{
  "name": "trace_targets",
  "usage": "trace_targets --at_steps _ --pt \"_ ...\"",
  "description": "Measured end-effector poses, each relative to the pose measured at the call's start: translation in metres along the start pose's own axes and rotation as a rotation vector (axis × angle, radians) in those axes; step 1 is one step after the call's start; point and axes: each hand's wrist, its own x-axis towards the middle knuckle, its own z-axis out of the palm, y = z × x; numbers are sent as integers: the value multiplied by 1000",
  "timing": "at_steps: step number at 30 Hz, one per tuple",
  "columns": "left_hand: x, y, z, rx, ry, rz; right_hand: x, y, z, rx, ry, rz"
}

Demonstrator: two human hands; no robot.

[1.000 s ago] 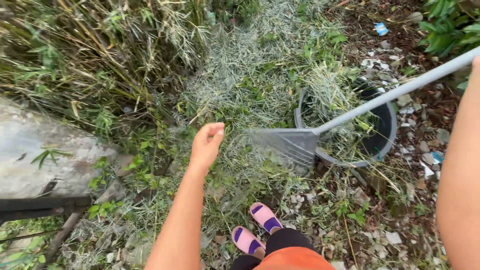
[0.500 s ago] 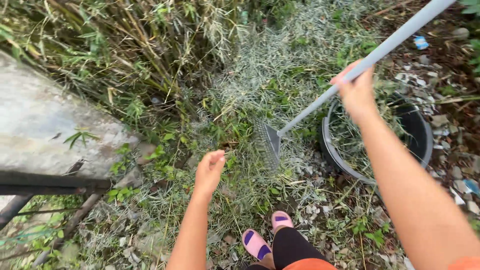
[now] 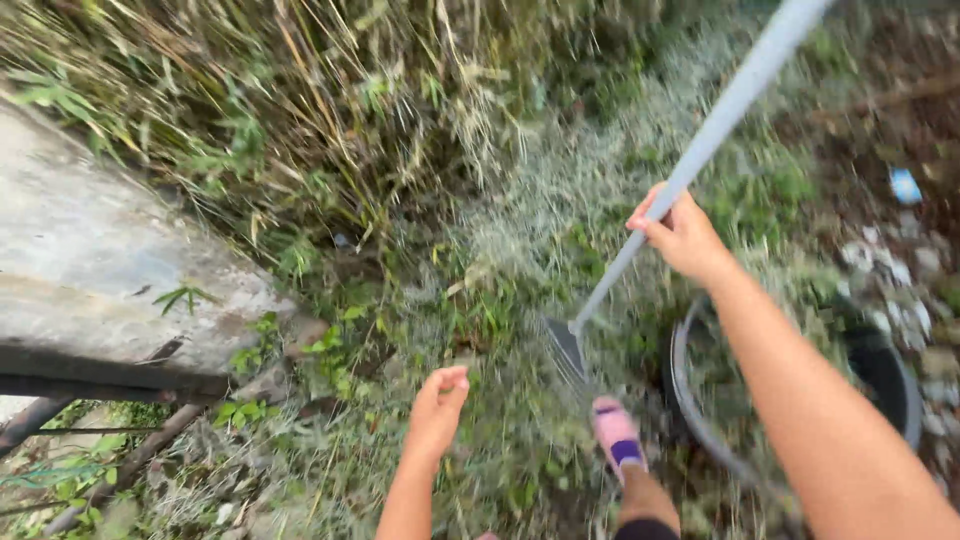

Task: Raking dry grass and gathering it into a bucket.

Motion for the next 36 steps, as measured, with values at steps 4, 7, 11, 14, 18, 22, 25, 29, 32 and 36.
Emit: trace_targets --at_steps 4,7,11,14,18,22,25,29,32,36 --pt "47 27 46 -114 83 80 115 -34 -35 175 -393 45" --pt "72 47 90 -177 135 4 203 -15 -37 66 -516 -32" --pt "108 45 141 -184 223 -150 292 56 -9 -43 -465 49" --pt "119 11 164 -239 263 -165 343 128 13 -236 -358 -80" --pt "127 -32 168 -289 293 -178 400 158 5 205 78 -67" --pt "143 -87 161 -239 319 -318 501 233 -30 253 -48 -198" --pt "173 -155 174 -292 340 -114 476 216 3 -150 -63 -202" --pt "194 -161 177 -303 283 -231 420 284 72 -357 0 -251" --pt "194 -191 174 -281 286 -322 329 335 128 -381 4 -374" --pt "174 -262 161 -324 360 -372 184 416 201 -433 -279 -365"
